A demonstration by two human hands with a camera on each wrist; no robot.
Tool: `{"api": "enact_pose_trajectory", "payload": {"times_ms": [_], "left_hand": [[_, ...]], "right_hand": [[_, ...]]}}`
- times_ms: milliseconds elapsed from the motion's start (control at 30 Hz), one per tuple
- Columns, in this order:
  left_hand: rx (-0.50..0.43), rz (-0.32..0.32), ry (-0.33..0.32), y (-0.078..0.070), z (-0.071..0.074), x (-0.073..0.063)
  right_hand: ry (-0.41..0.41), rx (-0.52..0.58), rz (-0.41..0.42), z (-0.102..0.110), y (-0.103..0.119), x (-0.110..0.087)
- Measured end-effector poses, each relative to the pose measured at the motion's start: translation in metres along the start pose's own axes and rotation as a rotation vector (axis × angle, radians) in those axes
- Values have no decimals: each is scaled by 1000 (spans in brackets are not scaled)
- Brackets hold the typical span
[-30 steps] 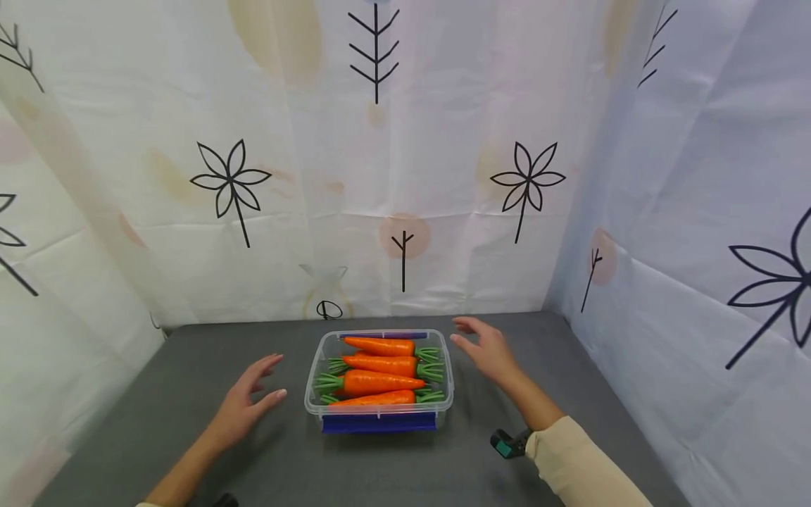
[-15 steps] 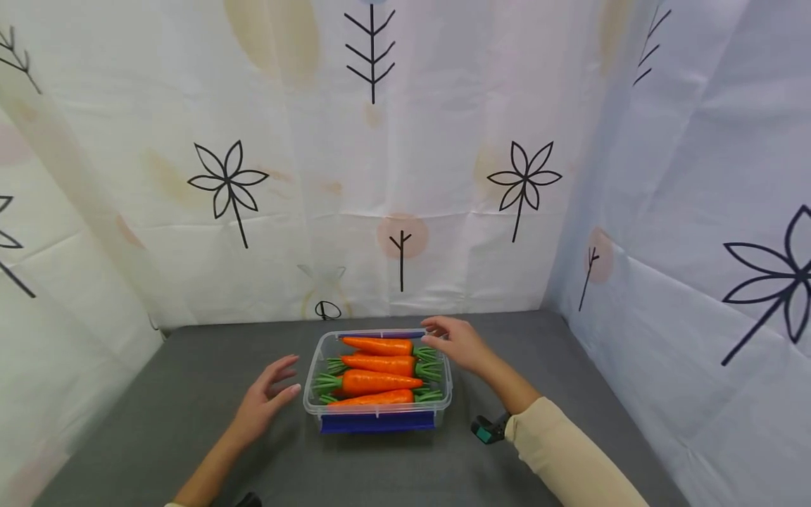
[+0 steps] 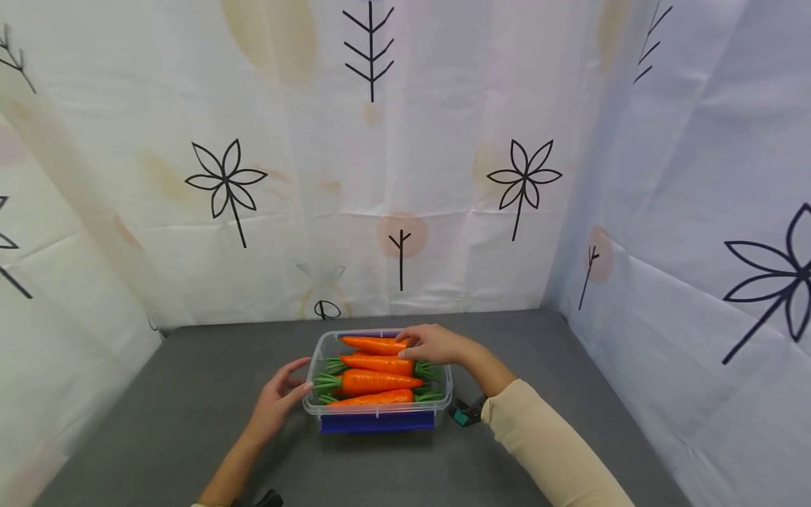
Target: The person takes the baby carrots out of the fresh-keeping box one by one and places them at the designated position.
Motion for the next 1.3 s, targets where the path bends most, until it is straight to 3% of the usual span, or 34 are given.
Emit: {"api": "enact_pose_trajectory", "payload": {"times_ms": [167, 467, 767, 1000, 1300], "left_hand": [[-70, 116, 5, 4, -4, 2], [-190, 293, 73, 8, -8, 2], [-250, 305, 96, 8, -10, 1], [-232, 297, 104, 14, -12, 2], [-213, 277, 96, 14, -10, 0]], "right_hand": [[47, -38, -35, -9, 0, 10], [9, -101, -84, -21, -5, 21], [-8, -110, -105, -23, 4, 21], [-21, -108, -117, -19, 3, 19], [-115, -91, 1, -2, 14, 5]]}}
Point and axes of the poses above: each hand's wrist, its own x-axis towards the middle knuckle, its own z-axis out of the back of the hand, y = z × x, the point moved 6 cm from there along x, towards the middle knuckle, and after that the axes turned 9 degrees about x, right-handed, at the moved point
